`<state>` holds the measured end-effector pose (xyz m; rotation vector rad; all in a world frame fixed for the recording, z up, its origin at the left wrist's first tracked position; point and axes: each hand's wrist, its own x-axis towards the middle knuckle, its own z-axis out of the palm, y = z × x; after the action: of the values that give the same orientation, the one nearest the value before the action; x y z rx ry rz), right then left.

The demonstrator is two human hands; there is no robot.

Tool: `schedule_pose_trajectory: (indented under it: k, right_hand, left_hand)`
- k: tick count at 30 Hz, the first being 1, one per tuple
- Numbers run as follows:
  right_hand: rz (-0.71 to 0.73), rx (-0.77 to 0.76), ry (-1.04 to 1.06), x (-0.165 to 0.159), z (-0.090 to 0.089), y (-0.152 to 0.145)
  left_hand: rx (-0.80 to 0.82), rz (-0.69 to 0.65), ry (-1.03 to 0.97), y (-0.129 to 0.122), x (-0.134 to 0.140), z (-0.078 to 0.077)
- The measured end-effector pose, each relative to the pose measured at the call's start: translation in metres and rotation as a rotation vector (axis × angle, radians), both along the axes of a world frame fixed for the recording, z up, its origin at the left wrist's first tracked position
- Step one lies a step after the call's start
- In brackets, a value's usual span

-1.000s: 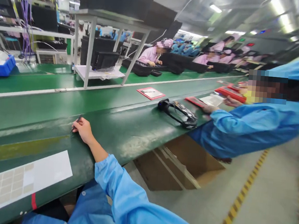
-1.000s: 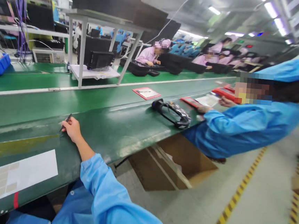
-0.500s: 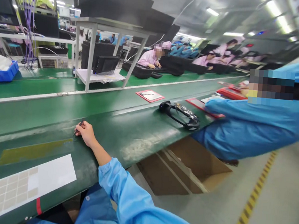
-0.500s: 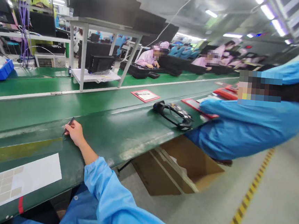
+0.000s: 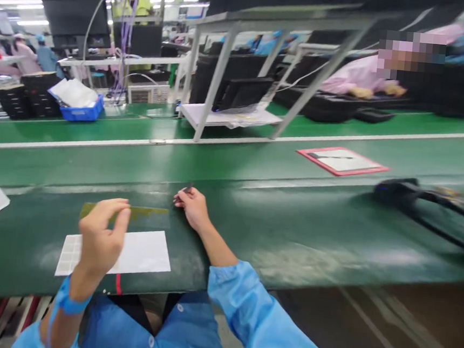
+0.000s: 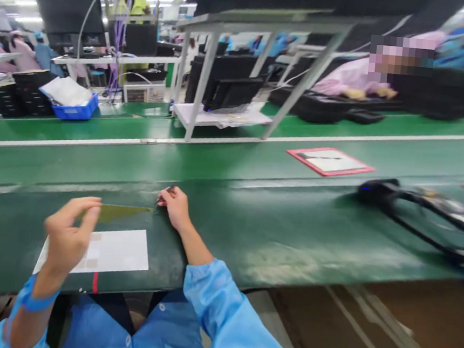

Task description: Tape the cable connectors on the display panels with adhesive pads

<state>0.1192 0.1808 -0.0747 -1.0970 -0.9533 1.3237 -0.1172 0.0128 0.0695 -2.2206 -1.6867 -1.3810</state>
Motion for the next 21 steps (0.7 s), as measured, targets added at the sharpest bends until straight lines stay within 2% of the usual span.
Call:
schedule_pose_trajectory:
  k: [6, 9, 13, 21]
  right_hand:
    - [0.005, 0.021, -0.049, 0.007, -0.009, -0.007]
    - [0.005, 0.041, -0.085, 0.010, -0.009, -0.012]
    - [0.005, 0.070, -0.128, 0.013, -0.006, -0.018]
    - [0.012, 0.078, -0.186, 0.018, 0.007, -0.025]
  left_hand:
    - [-0.213, -0.119, 0.346, 0.030, 0.023, -0.065]
    - [-0.295, -0.194, 0.500, 0.036, 0.034, -0.085]
    - [-0.355, -0.206, 0.606, 0.030, 0.039, -0.092]
    - [-0.391, -0.206, 0.678, 0.026, 0.045, -0.088]
